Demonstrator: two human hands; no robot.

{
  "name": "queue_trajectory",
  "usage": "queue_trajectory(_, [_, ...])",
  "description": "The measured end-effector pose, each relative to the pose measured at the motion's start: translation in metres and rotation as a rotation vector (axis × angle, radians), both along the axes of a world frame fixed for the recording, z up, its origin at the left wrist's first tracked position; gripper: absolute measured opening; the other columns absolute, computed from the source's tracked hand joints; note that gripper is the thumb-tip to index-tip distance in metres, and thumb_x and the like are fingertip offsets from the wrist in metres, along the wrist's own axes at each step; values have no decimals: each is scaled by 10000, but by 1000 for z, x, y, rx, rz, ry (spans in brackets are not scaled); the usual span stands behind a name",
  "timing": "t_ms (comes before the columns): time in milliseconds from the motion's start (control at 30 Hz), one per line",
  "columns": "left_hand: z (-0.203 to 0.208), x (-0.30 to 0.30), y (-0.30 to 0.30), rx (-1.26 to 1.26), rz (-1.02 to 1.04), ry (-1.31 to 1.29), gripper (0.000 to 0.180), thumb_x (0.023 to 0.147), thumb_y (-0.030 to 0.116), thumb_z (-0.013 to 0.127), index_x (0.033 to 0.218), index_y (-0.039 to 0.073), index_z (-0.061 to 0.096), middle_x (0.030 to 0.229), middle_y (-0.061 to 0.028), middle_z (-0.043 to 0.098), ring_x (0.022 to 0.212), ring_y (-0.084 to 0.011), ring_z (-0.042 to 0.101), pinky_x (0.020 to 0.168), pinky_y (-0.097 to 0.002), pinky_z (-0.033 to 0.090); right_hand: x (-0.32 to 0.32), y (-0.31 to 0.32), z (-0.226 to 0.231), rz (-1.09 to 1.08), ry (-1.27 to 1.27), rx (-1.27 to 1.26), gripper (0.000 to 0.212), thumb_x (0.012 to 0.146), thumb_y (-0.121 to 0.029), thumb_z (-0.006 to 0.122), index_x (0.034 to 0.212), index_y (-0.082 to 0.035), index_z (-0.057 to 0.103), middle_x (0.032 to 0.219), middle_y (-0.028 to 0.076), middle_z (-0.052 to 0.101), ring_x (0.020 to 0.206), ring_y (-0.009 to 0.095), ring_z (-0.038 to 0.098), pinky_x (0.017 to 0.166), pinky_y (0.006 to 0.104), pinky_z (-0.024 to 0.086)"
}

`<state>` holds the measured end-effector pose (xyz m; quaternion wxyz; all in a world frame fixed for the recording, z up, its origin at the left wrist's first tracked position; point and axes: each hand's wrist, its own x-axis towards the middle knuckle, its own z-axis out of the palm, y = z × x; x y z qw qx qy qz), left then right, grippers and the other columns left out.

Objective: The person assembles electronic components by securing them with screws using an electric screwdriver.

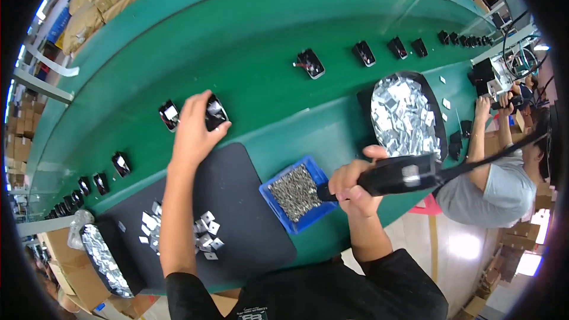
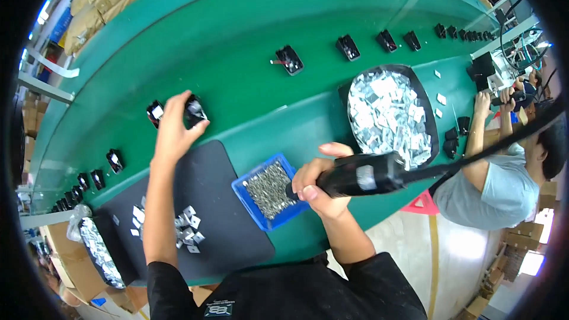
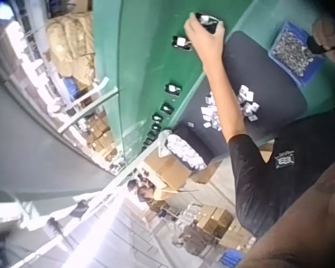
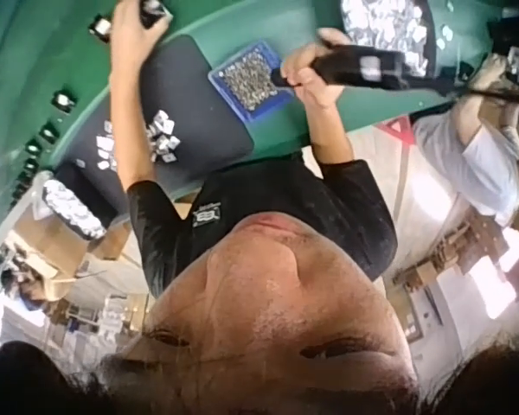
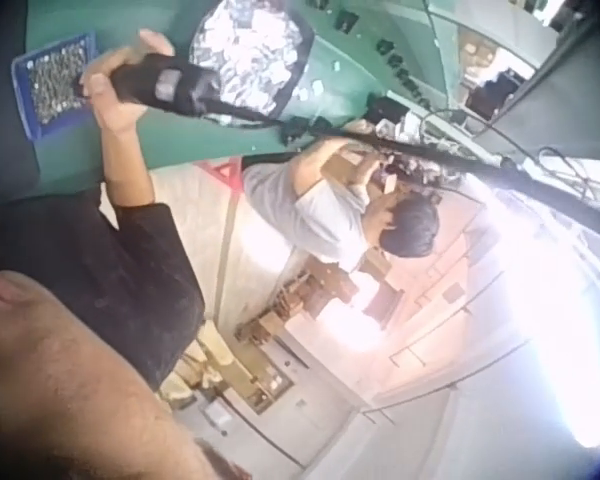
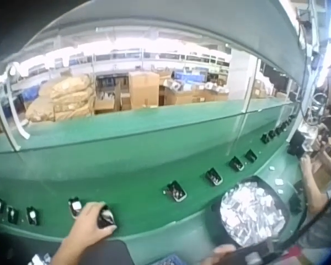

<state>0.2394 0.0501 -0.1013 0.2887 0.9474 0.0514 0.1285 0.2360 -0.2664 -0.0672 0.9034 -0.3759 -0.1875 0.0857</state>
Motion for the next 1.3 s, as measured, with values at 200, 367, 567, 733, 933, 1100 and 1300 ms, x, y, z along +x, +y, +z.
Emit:
queue_trajectory(200, [19, 24, -25, 336, -21, 139, 886, 649, 324, 850, 1387, 28, 459, 1322, -251, 506, 1225, -401, 490, 1003, -488, 415, 6, -5, -2, 66, 159, -174, 652, 788, 10, 704, 1325, -55, 340, 613, 55, 505, 524, 171, 521, 544, 330, 465])
queue_trajectory(367, [22, 92, -80, 230, -238, 59, 906, 690, 447, 800, 1411, 44, 427, 1406, -275, 422, 1284, -426, 430, 1020, -508, 414, -1, -16, -16, 82, 180, -220, 636, 774, 45, 697, 1308, -27, 358, 651, 95, 551, 559, 196, 565, 586, 360, 503])
queue_trajectory(567, [-8, 150, -138, 293, -228, 106, 1035, 682, 545, 792, 1440, -12, 360, 1423, -281, 405, 1304, -422, 417, 1055, -520, 394, -13, -7, -26, 62, 172, -278, 611, 759, 43, 712, 1280, 12, 395, 653, 123, 578, 555, 207, 585, 576, 352, 511])
queue_trajectory(733, [-19, 155, -130, 225, -275, 226, 828, 735, 336, 788, 1391, -7, 417, 1276, -229, 496, 1196, -380, 512, 995, -443, 466, -11, -2, -24, 71, 152, -271, 595, 751, 43, 718, 1260, 18, 412, 650, 120, 587, 551, 201, 590, 583, 344, 525])
queue_trajectory(933, [27, 46, -98, 35, -447, -53, 771, 730, 226, 784, 1391, 29, 437, 1252, -187, 489, 1121, -376, 546, 961, -440, 481, -6, -8, -23, 33, 159, -250, 587, 750, 45, 719, 1248, 14, 411, 663, 117, 589, 555, 195, 592, 597, 340, 543])
queue_trajectory(1100, [48, -64, -64, 71, -337, 92, 730, 729, 181, 778, 1374, 35, 471, 1236, -173, 497, 1106, -359, 537, 955, -422, 472, -6, -5, -22, 45, 159, -222, 565, 732, 99, 712, 1236, 14, 471, 682, 85, 620, 571, 111, 567, 543, 239, 439])
queue_trajectory(1300, [34, -111, -59, 130, -248, 217, 844, 690, 200, 822, 1430, 89, 432, 1368, -180, 448, 1241, -372, 469, 1021, -471, 403, -3, -2, -25, 48, 91, -271, 571, 751, 93, 706, 1253, 12, 447, 694, 101, 618, 576, 131, 568, 552, 263, 455])
